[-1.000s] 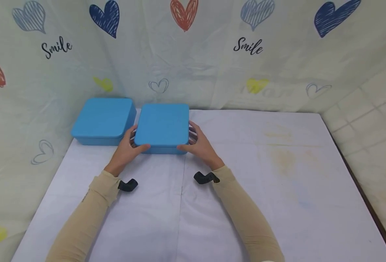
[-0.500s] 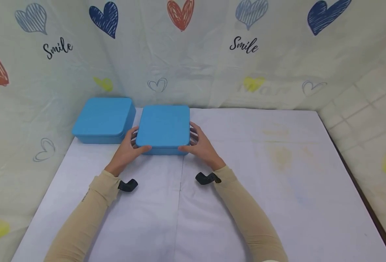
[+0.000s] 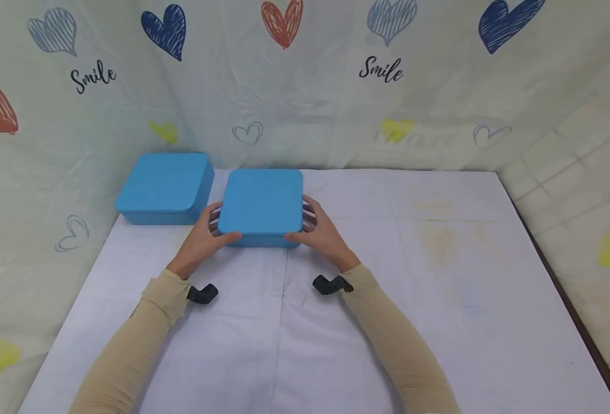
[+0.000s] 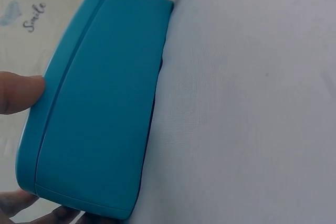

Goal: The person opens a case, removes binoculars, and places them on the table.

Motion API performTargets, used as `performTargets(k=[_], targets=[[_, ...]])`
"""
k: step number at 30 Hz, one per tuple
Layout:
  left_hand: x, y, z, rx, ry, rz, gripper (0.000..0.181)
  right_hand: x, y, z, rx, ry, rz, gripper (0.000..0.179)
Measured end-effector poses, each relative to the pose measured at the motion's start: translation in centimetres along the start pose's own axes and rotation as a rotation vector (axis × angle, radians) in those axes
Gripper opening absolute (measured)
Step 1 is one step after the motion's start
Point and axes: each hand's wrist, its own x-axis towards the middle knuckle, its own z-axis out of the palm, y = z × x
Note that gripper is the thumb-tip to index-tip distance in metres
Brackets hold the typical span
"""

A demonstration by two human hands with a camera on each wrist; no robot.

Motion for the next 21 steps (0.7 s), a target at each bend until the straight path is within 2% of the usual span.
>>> performTargets(k=[10,21], targets=[[-0.6,0.0,0.8,0.012,-0.008,0.005,0.105,-1.1,0.4,-0.5,-0.008,0.000,-0.014,0.108],[-1.2,0.3,1.5,-0.007,-0.046,0.017,0.103,-2.6,0.5,-1.4,0.008,0.000,-0.021,0.108]])
